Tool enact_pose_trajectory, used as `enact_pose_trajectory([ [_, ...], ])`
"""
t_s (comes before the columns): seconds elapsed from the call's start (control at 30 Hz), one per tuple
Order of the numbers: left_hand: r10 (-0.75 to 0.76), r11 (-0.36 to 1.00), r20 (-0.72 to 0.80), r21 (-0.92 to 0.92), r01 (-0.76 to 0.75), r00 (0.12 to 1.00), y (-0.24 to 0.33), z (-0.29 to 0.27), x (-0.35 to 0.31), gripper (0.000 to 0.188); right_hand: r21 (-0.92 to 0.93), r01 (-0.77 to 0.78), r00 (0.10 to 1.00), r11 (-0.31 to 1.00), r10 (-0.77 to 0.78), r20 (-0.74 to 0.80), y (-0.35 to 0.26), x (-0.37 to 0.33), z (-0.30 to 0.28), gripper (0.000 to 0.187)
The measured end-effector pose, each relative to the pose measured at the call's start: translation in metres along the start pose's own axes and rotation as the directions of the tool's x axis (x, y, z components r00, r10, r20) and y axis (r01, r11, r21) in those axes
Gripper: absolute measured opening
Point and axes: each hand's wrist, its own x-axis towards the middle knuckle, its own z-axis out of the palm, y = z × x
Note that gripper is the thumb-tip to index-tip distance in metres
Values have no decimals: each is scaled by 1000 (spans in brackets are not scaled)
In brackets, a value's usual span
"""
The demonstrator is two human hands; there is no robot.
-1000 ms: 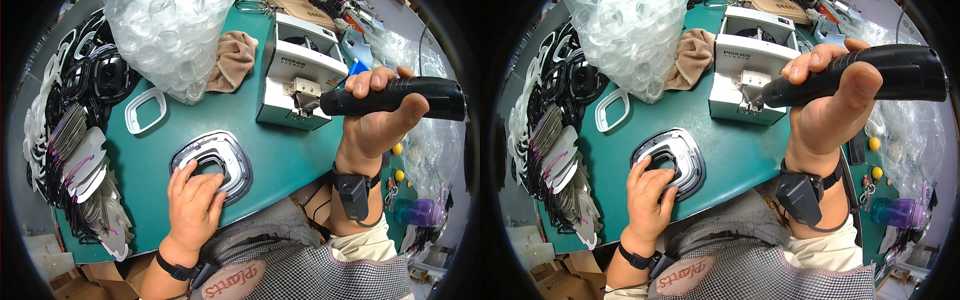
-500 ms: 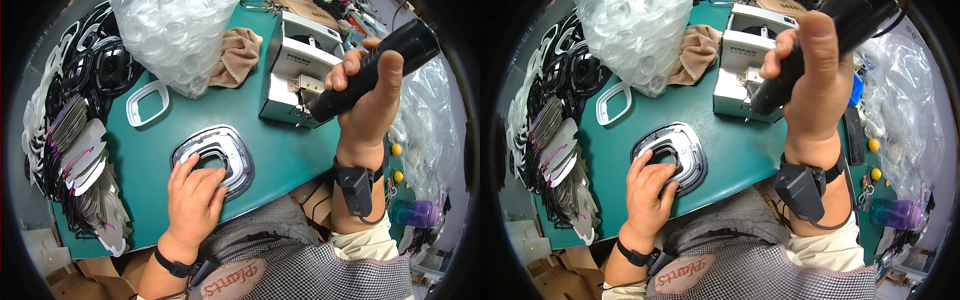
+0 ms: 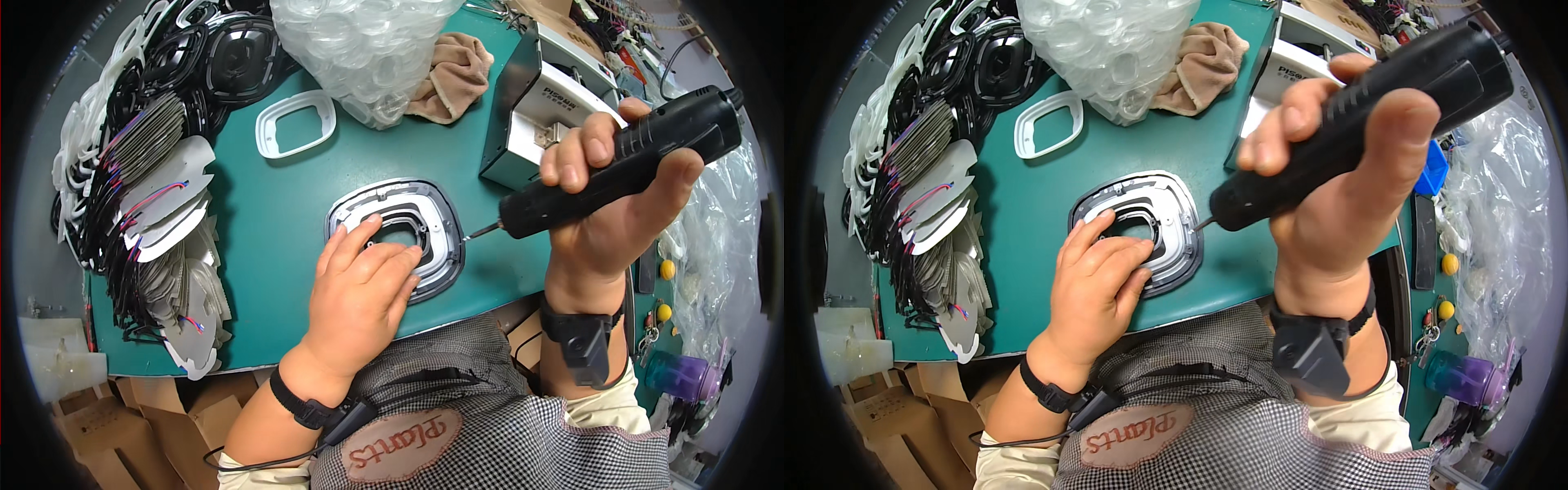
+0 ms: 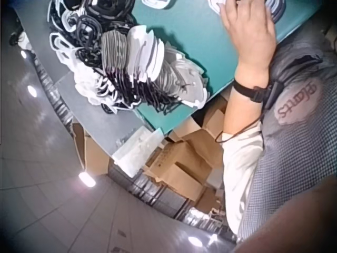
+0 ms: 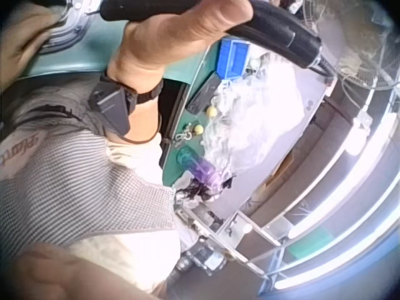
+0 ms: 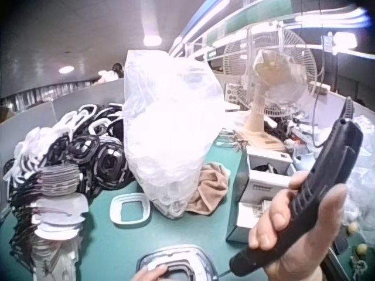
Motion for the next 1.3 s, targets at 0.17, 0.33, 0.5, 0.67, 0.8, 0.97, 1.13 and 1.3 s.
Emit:
enact_pose_trajectory([
  [0.17, -3, 1000, -7, 6, 3, 1000, -2, 0, -1, 30, -99, 56, 998, 994, -53, 35, 20, -7, 20, 74],
  [0.33, -2, 1000, 0, -20, 2, 1000, 0, -2, 1, 32, -251, 58, 997, 966, -41, 73, 28, -5, 21, 76],
  [0.5, 2, 1000, -9, -23, -3, 1000, 0, -1, 1, 32, -345, 70, 993, 936, -34, 111, 33, -5, 23, 77],
  [0.67, -8, 1000, -6, -26, 8, 1000, 0, -2, 0, 32, -335, 49, 966, 941, 41, 255, 35, -3, 31, 73],
  [0.8, 6, 1000, -5, -28, -6, 1000, -1, -2, 1, 31, -269, 37, 940, 962, 57, 336, 40, -3, 37, 68],
  [0.97, 11, 999, -8, -36, -12, 1000, -1, -3, 0, 31, -233, 32, 941, 972, 50, 335, 43, -4, 38, 66],
  [1.13, 9, 1000, -17, -24, -10, 1000, -1, 0, 0, 32, -273, 21, 968, 962, 49, 246, 40, 1, 32, 64],
  [1.3, 12, 999, -2, -42, -12, 1000, 2, 1, 1, 31, -119, 126, 992, 985, -122, 38, 4, 14, 0, 60],
])
